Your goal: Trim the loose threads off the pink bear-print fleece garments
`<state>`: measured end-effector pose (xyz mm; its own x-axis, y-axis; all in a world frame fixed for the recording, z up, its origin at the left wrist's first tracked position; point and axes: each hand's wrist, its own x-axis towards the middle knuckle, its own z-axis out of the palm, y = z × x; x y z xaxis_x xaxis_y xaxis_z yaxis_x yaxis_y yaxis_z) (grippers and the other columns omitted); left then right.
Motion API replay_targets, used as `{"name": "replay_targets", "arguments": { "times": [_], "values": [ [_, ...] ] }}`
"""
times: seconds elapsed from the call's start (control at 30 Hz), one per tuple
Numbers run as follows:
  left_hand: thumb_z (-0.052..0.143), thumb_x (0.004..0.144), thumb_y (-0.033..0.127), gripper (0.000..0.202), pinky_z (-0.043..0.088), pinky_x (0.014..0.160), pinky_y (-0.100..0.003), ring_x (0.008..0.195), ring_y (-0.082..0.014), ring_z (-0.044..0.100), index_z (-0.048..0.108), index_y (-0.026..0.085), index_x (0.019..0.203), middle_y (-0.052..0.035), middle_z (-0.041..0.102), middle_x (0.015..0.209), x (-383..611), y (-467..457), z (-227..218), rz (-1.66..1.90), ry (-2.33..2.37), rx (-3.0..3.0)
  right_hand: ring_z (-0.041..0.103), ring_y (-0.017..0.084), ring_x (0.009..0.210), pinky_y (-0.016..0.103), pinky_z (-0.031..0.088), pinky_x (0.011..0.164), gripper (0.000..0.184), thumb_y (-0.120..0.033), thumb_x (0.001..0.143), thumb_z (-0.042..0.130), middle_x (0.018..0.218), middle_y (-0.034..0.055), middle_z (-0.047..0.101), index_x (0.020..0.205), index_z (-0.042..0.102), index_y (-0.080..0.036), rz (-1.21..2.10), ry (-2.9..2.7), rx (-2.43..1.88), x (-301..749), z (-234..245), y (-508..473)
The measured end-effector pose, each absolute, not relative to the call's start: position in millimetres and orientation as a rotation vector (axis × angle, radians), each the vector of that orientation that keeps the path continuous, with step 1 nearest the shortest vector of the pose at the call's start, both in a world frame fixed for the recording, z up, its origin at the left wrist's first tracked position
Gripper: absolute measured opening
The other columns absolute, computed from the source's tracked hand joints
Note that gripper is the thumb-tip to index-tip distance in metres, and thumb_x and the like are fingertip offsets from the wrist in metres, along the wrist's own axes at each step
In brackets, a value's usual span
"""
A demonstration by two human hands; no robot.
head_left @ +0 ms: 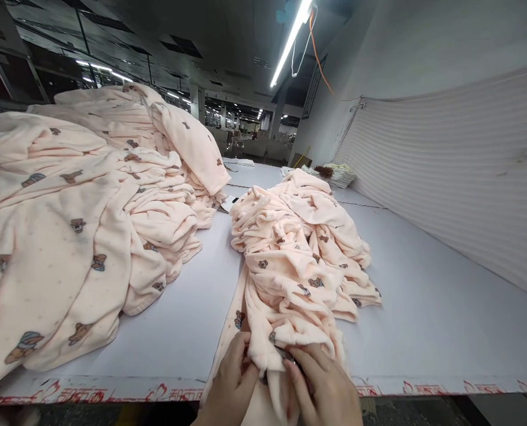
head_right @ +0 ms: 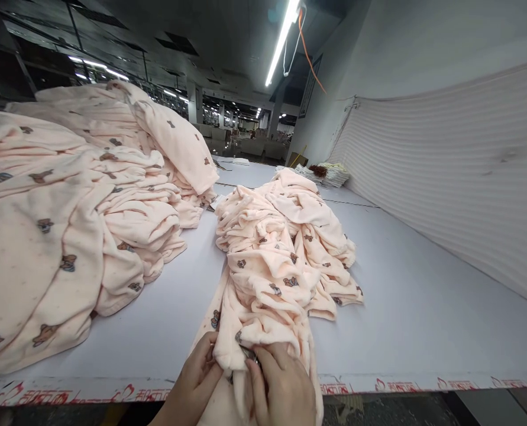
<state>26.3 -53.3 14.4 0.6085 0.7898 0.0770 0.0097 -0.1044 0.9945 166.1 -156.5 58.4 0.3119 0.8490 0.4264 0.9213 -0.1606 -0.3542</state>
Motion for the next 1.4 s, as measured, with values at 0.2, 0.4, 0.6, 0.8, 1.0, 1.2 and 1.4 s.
{"name": "replay_targets", "arguments": {
  "times": [0.2, 0.4, 0.6, 0.8, 1.0, 1.2, 1.4],
  "values": [
    [0.061, 0.071, 0.017, 0.037, 0.042, 0.088, -0.038, 0.102, -0.0266, 0.054, 0.05, 0.025, 0.105, -0.0082, 0.055, 0.109, 36.3, -61.6, 19.1, 1.062, 0.856, 1.629, 0.065, 0.024, 0.085, 0.031, 0.051, 0.067, 0.03, -0.023, 0.079, 0.049, 0.096, 0.0034, 0.07, 0.105, 0.062, -0.029, 0.0, -1.464, -2.007, 170.8, 44.2, -156.7],
    [0.047, 0.08, 0.021, 0.019, 0.042, 0.076, -0.033, 0.082, -0.0223, 0.055, 0.065, 0.019, 0.075, -0.0052, 0.06, 0.081, 30.7, -43.3, 47.0, 0.599, 0.592, 1.437, 0.063, 0.023, 0.077, 0.032, 0.047, 0.067, 0.016, -0.023, 0.081, 0.049, 0.086, 0.0039, 0.067, 0.093, 0.06, -0.024, -0.169, -1.377, -2.069, 181.1, 52.0, -135.0],
    [0.049, 0.077, 0.023, 0.013, 0.042, 0.075, -0.032, 0.074, -0.0186, 0.055, 0.059, 0.017, 0.072, -0.0004, 0.058, 0.068, 31.1, -31.0, 43.7, 0.532, 0.448, 0.833, 0.064, 0.022, 0.088, 0.029, 0.049, 0.071, 0.014, -0.021, 0.079, 0.055, 0.095, 0.002, 0.069, 0.091, 0.063, -0.026, 0.158, -1.41, -2.051, 182.2, 64.7, -132.9],
    [0.049, 0.078, 0.016, 0.01, 0.041, 0.073, -0.029, 0.073, -0.0159, 0.053, 0.059, 0.016, 0.075, -0.0002, 0.058, 0.071, 32.9, -31.6, 43.3, 0.515, 0.355, 0.741, 0.065, 0.022, 0.093, 0.03, 0.051, 0.077, 0.021, -0.032, 0.086, 0.055, 0.1, 0.0018, 0.07, 0.102, 0.068, -0.03, 0.115, -1.47, -1.987, 173.9, 71.0, -139.9],
    [0.058, 0.076, 0.021, 0.011, 0.042, 0.074, -0.03, 0.073, -0.0189, 0.057, 0.063, 0.014, 0.068, -0.0016, 0.063, 0.066, 26.7, -26.4, 51.0, 0.441, 0.395, 0.838, 0.066, 0.022, 0.096, 0.028, 0.053, 0.077, 0.02, -0.035, 0.088, 0.054, 0.103, 0.0013, 0.071, 0.1, 0.07, -0.03, 0.168, -1.448, -2.019, 179.2, 73.5, -135.4],
    [0.059, 0.08, 0.022, 0.018, 0.043, 0.077, -0.032, 0.074, -0.0201, 0.061, 0.072, 0.012, 0.087, -0.0049, 0.07, 0.072, 26.0, -23.5, 56.4, 0.422, 0.361, 0.874, 0.067, 0.02, 0.087, 0.029, 0.053, 0.069, 0.021, -0.034, 0.089, 0.052, 0.101, 0.0009, 0.069, 0.106, 0.065, -0.03, -0.027, -1.607, -2.024, 180.4, 75.1, -142.2],
    [0.058, 0.082, 0.022, 0.02, 0.043, 0.079, -0.033, 0.072, -0.0187, 0.061, 0.072, 0.012, 0.092, -0.0051, 0.07, 0.073, 23.4, -23.5, 58.7, 0.368, 0.295, 0.905, 0.065, 0.024, 0.084, 0.033, 0.049, 0.068, 0.022, -0.029, 0.092, 0.046, 0.096, 0.0044, 0.069, 0.107, 0.062, -0.026, -0.342, -1.733, -2.012, 169.9, 76.0, -140.7]
  ]
}}
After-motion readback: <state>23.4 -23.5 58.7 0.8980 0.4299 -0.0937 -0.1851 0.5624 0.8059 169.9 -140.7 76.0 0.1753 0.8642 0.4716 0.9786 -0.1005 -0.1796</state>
